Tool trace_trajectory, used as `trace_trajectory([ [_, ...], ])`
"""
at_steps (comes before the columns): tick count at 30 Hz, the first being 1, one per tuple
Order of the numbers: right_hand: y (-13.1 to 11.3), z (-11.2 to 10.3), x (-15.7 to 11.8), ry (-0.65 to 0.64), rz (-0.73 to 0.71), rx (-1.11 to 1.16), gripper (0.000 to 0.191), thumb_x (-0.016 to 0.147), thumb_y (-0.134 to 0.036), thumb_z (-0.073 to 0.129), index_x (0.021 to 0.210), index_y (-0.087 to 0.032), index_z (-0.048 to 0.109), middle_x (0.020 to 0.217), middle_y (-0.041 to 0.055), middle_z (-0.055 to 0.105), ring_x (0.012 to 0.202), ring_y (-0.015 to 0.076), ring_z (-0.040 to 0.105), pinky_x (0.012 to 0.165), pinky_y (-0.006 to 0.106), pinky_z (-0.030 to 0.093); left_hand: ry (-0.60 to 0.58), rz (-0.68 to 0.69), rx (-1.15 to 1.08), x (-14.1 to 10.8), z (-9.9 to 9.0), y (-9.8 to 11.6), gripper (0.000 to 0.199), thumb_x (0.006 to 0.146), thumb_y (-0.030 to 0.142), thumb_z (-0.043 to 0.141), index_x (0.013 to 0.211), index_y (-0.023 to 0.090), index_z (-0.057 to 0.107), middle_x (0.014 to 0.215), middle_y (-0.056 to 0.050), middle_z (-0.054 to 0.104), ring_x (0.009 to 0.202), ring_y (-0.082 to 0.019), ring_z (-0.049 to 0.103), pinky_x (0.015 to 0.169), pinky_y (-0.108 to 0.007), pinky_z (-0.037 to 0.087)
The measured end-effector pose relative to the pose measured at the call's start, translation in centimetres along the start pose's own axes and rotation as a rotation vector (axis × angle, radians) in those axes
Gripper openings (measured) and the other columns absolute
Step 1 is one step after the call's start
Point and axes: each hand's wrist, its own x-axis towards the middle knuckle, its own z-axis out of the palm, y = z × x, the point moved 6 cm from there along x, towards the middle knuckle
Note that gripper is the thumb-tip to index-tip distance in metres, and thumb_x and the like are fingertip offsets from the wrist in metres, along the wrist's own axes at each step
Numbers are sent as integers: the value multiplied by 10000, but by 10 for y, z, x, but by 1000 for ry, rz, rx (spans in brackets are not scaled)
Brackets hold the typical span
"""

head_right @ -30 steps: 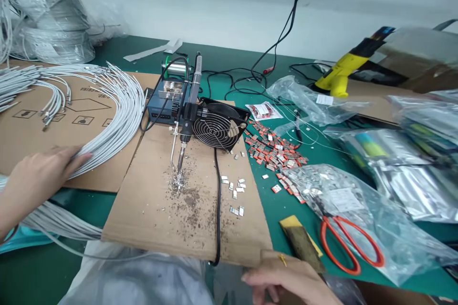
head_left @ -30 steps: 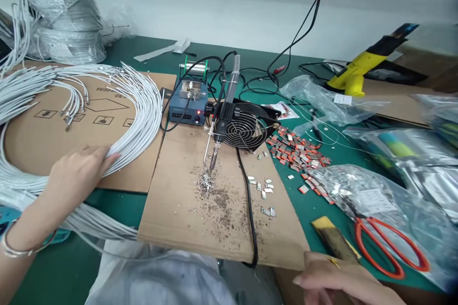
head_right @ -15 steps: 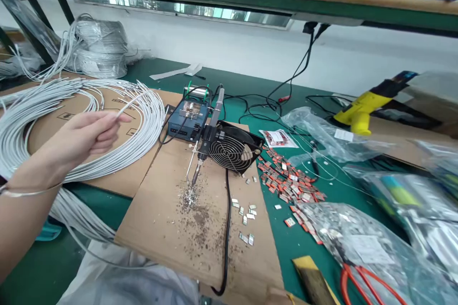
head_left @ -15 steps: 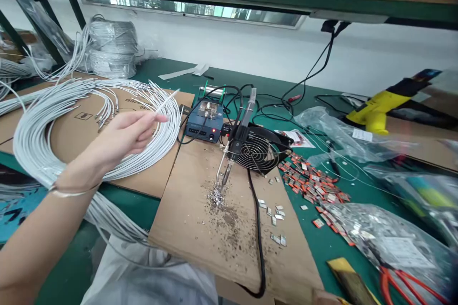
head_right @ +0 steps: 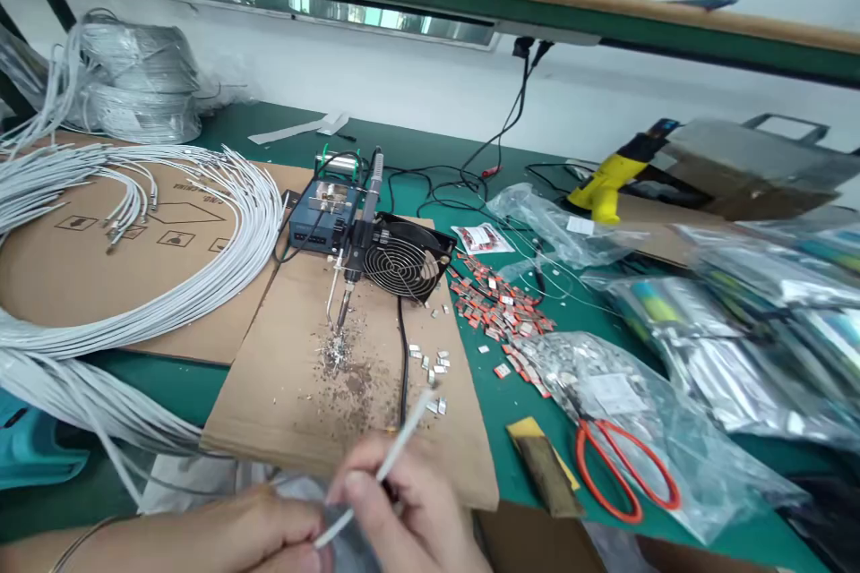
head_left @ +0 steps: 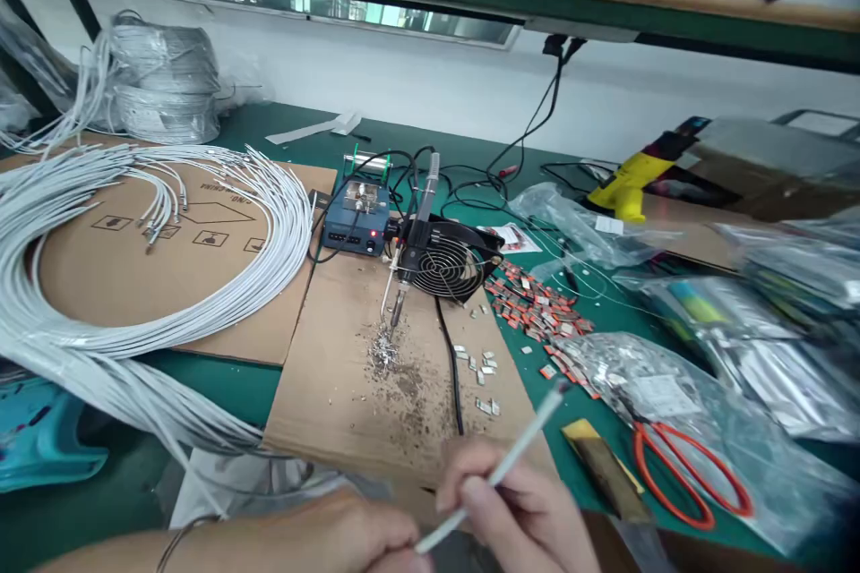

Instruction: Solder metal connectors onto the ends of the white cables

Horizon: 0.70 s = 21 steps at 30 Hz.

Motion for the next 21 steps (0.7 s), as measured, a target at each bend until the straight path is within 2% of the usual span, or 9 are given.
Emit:
trace_trajectory([
  [1,0,11,1,-46,20,-36,330,879,-392,419,719,-193,628,611,35,550,624,158,537,553,229,427,55,36,59,-6,-1,-7,302,883,361,370,883,186,616,739,-34,605,647,-144,540,557,-218,412],
  [3,2,36,2,-185,29,-78,383,892,-389,380,664,-173,600,573,18,528,591,140,517,566,231,413,310,83,100,-17,-16,-15,289,884,328,381,969,190,619,824,-61,647,749,-174,577,647,-246,437],
  [6,6,71,2,-377,4,-83,330,866,-360,433,668,-159,602,639,14,567,641,133,528,623,233,409,546,117,-71,-26,-31,-22,244,878,292,459,1021,201,635,938,-74,646,891,-181,568,788,-280,432],
  [8,10,82,-1,-444,-4,-66,260,830,-332,503,674,-156,615,724,24,602,726,147,542,666,237,410,563,112,-301,-23,-30,-27,205,828,334,552,836,175,681,810,-61,649,777,-164,583,705,-263,455],
  [10,15,80,-3,-461,36,-45,207,807,-315,547,696,-160,629,711,19,605,711,143,537,648,232,408,548,36,-577,-18,-23,-37,259,777,395,608,714,148,655,672,-33,621,631,-132,578,597,-231,450],
  [12,21,64,-2,-362,107,-19,185,812,-307,550,732,-164,635,631,4,575,613,121,505,573,218,389,490,-52,-784,-14,-12,-46,307,740,443,632,715,137,624,609,-4,587,531,-106,570,534,-209,431],
  [14,22,45,1,-199,131,43,159,809,-307,559,798,-167,634,595,-8,545,548,105,460,512,207,361,435,-101,-840,-13,-3,-50,332,723,461,641,739,130,609,583,16,553,481,-93,559,508,-198,417],
  [17,15,37,6,-126,93,80,103,776,-268,604,812,-175,627,598,-19,527,539,94,433,490,196,345,432,-120,-683,-16,0,-52,299,759,422,610,738,124,600,593,18,522,468,-79,520,486,-190,393],
  [21,13,46,12,-130,72,49,50,757,-184,601,710,-166,602,583,-27,518,528,80,407,485,191,327,541,3,-140,-23,-9,-42,162,837,240,536,744,138,619,630,-1,526,573,-93,492,544,-196,357],
])
